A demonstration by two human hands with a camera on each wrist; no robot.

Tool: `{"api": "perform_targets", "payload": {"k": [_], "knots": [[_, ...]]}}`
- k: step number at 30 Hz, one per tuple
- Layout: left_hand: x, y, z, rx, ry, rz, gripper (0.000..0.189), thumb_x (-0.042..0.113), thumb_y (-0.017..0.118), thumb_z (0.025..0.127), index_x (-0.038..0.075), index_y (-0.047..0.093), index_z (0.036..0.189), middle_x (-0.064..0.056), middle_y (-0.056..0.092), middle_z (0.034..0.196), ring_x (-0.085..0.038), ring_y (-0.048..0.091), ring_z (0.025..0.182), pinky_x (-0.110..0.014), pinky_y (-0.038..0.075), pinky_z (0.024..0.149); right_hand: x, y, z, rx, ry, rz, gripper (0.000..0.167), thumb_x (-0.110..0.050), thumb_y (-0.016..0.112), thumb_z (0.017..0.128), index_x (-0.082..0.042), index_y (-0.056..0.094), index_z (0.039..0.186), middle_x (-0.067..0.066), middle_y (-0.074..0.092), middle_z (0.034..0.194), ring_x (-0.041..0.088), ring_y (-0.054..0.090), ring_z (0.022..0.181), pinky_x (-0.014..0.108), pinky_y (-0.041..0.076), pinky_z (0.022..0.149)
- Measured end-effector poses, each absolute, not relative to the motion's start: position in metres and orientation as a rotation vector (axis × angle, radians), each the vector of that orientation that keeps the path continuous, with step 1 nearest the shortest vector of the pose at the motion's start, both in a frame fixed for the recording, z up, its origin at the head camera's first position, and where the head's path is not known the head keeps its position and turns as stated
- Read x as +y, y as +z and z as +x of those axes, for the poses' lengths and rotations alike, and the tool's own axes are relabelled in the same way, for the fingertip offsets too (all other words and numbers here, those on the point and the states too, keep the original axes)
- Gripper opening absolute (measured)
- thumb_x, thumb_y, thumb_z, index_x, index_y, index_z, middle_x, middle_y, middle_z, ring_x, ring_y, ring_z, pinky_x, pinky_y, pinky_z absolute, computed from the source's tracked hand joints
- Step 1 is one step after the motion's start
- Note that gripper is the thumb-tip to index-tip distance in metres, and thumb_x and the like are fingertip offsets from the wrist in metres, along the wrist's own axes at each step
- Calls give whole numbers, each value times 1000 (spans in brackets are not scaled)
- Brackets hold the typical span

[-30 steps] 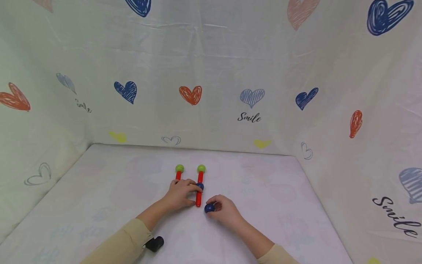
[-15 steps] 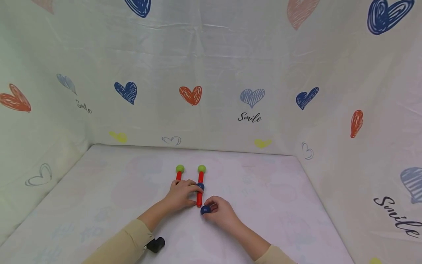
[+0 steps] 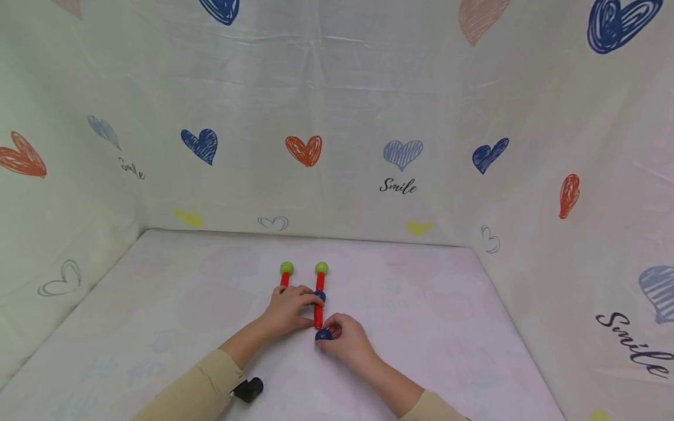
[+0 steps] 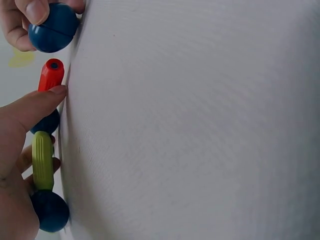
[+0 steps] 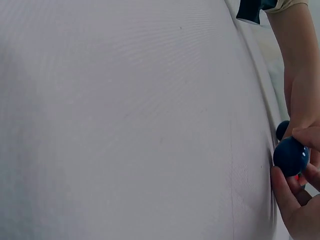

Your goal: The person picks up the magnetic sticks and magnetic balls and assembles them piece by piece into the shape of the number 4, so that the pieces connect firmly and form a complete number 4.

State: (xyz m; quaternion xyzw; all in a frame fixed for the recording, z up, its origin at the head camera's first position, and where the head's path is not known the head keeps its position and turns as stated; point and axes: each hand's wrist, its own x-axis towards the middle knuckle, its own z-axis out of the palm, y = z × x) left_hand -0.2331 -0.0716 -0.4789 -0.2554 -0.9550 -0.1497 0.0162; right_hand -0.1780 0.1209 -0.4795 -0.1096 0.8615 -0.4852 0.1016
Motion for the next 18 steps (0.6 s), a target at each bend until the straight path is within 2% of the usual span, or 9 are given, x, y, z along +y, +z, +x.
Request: {"api": "perform_targets", "payload": {"k": [13,18], "knots": [[-72,-481,-233,-2965,-487,-794,39,34,83,77,32,69,113,-1,61,118,-26,54,109,-54,31,94,112,-480,-179,2640,-1394,-299,27,-19,84,77,-8,63,91,-2,56,72,13,51,64,23,43,54],[-73,-481,-234,-2962,-500,-796,38,34,83,78,32,69,113,-1,61,117,-25,54,108,-53,31,94,110,-483,-179,2671,-1383,-285,29,-23,84,76,-11,62,90,-3,54,72,12,50,65,23,42,54]]}}
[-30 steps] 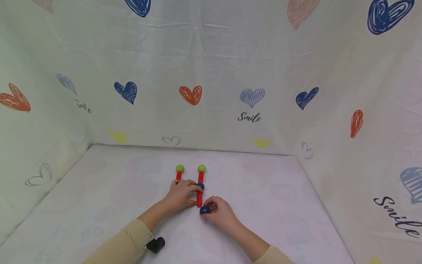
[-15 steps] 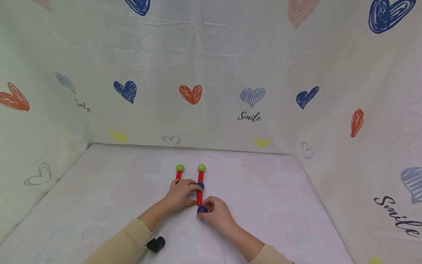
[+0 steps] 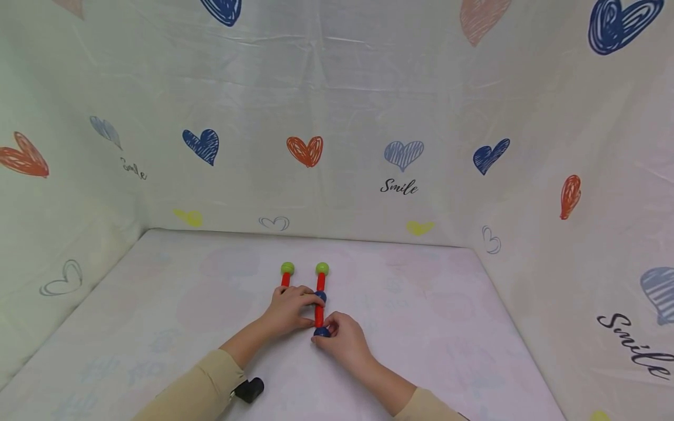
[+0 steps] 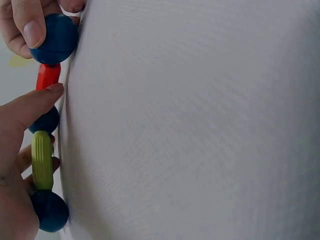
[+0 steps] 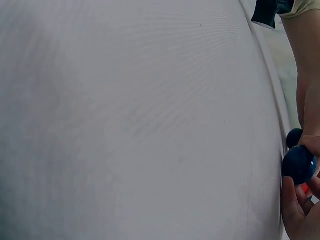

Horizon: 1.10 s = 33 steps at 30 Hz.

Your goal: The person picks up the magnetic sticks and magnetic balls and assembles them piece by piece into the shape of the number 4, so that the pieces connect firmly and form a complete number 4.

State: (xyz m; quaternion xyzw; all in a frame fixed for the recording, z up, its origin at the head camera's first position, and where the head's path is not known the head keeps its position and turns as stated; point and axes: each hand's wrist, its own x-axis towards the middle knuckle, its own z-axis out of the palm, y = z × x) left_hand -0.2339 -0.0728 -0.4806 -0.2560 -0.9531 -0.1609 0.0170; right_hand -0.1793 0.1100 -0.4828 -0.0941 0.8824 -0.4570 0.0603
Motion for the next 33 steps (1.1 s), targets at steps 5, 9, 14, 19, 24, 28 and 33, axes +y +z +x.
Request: {"api": "perform_targets", "payload": {"k": [5,9,14,19,24,28,33], "knots": [[-73,-478,-234,-2964,-533,-787,36,34,82,78,32,70,112,0,61,116,-25,55,106,-52,30,93,109,-483,-180,2678,-1394,-291,31,-25,85,76,-10,61,89,-3,53,73,13,50,66,23,42,54],[-73,-476,-234,-2977,-549,-785,36,34,82,78,32,70,113,-1,62,117,-25,55,107,-53,31,94,109,-483,-181,2668,-1407,-301,31,-24,85,76,-9,61,90,-2,53,73,13,50,65,22,42,53],[-76,-475,-237,-2947,-629,-785,36,31,82,79,28,71,113,-1,63,119,-24,56,112,-53,36,95,109,-480,-181,2646,-1383,-299,31,-24,84,77,-10,60,91,-2,54,74,13,51,66,23,43,54],[-78,-473,-239,-2933,-649,-799,36,30,82,80,25,71,113,0,64,117,-23,56,112,-51,40,96,112,-479,-183,2611,-1365,-326,31,-19,84,77,-9,60,93,-1,57,77,15,53,69,25,45,57],[-82,-470,-240,-2954,-630,-741,36,26,81,80,24,70,115,1,67,115,-23,58,111,-53,40,96,114,-477,-183,2568,-1379,-356,34,-13,84,75,-7,60,97,-1,59,80,15,54,71,25,46,59],[-86,-467,-241,-2976,-710,-627,37,24,81,81,22,70,116,1,68,115,-25,58,110,-55,41,92,114,-476,-182,2554,-1369,-361,34,-11,84,75,-7,60,98,-1,59,82,15,54,72,26,47,59],[-89,-471,-247,-3008,-762,-564,32,26,79,83,20,70,114,4,69,109,-23,57,104,-54,40,92,115,-476,-182,2535,-1377,-350,33,-10,83,75,-7,60,99,-1,58,80,15,55,70,26,47,58]]}}
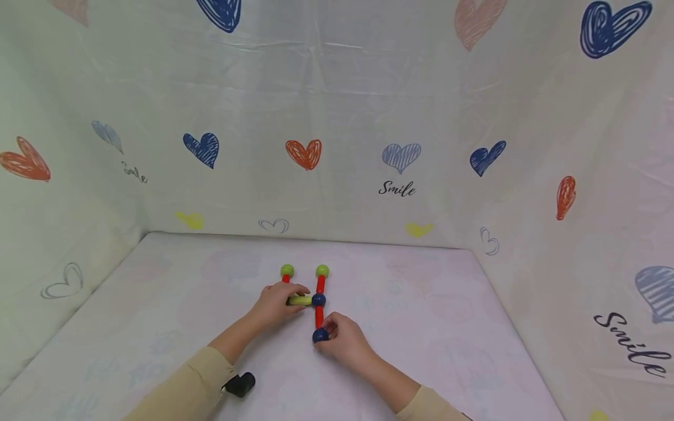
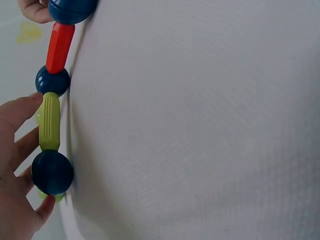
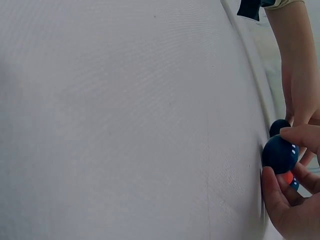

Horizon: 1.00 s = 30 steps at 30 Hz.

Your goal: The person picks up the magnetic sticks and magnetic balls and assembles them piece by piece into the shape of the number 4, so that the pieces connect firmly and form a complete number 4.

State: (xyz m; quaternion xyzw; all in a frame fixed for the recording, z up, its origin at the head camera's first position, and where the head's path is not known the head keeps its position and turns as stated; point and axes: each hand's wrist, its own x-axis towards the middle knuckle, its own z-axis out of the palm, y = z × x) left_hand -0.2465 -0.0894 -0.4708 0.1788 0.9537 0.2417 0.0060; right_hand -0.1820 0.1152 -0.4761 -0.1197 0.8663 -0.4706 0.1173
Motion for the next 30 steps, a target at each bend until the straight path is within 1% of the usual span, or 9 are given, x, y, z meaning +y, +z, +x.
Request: {"api": "perform_targets", "payload": {"k": [4,12,19,30], "knots": [[-88,-475,-251,2995,729,576,27,28,77,85,21,72,110,7,70,106,-22,58,103,-52,40,92,116,-477,-182,2505,-1401,-336,32,-7,82,75,-6,60,99,0,58,77,16,54,69,27,47,56],[-83,-480,-254,3032,696,598,22,28,77,84,21,73,105,8,71,100,-21,61,98,-58,36,92,117,-479,-183,2479,-1426,-327,32,-7,82,75,-6,61,99,1,59,78,17,55,71,28,48,58],[-77,-478,-255,3052,714,559,24,34,78,82,20,73,101,6,70,89,-20,62,91,-58,37,90,117,-479,-184,2477,-1428,-326,32,-8,82,75,-6,61,99,1,59,81,17,55,71,27,48,59],[-68,-479,-258,3061,626,475,29,38,78,82,22,74,105,6,70,89,-18,61,90,-58,38,91,117,-474,-183,2473,-1440,-312,31,-8,82,75,-6,62,99,0,59,76,16,54,69,26,46,57]]}}
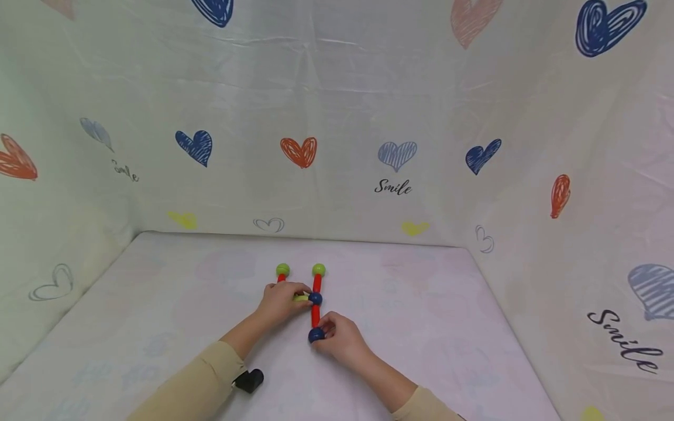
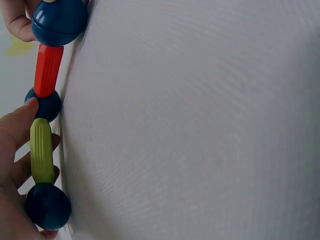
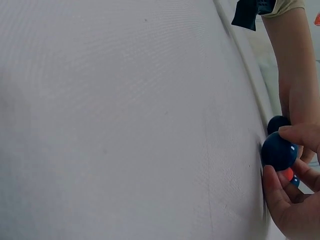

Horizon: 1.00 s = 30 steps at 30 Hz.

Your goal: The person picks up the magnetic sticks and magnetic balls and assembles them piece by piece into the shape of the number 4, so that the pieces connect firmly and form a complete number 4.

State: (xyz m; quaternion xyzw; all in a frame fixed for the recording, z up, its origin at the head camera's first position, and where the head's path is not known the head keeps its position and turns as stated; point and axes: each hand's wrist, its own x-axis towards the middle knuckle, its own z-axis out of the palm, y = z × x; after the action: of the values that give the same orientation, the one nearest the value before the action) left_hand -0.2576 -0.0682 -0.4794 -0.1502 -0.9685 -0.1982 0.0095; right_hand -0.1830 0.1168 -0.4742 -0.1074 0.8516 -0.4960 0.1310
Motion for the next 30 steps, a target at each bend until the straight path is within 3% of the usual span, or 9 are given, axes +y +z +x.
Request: {"api": "perform_targets", "payload": {"k": [23,30], "knots": [[-67,-475,-256,-3033,-641,-411,30,38,79,81,22,74,106,6,70,92,-19,61,93,-56,40,89,114,-473,-182,2484,-1457,-325,33,-5,83,73,-3,62,98,1,60,77,16,56,69,26,48,58],[-78,-469,-249,-2972,-646,-464,33,38,79,80,21,72,107,0,68,111,-26,57,110,-55,43,92,123,-469,-184,2526,-1390,-289,33,-13,84,75,-7,63,100,0,61,89,16,56,77,29,50,62]]}}
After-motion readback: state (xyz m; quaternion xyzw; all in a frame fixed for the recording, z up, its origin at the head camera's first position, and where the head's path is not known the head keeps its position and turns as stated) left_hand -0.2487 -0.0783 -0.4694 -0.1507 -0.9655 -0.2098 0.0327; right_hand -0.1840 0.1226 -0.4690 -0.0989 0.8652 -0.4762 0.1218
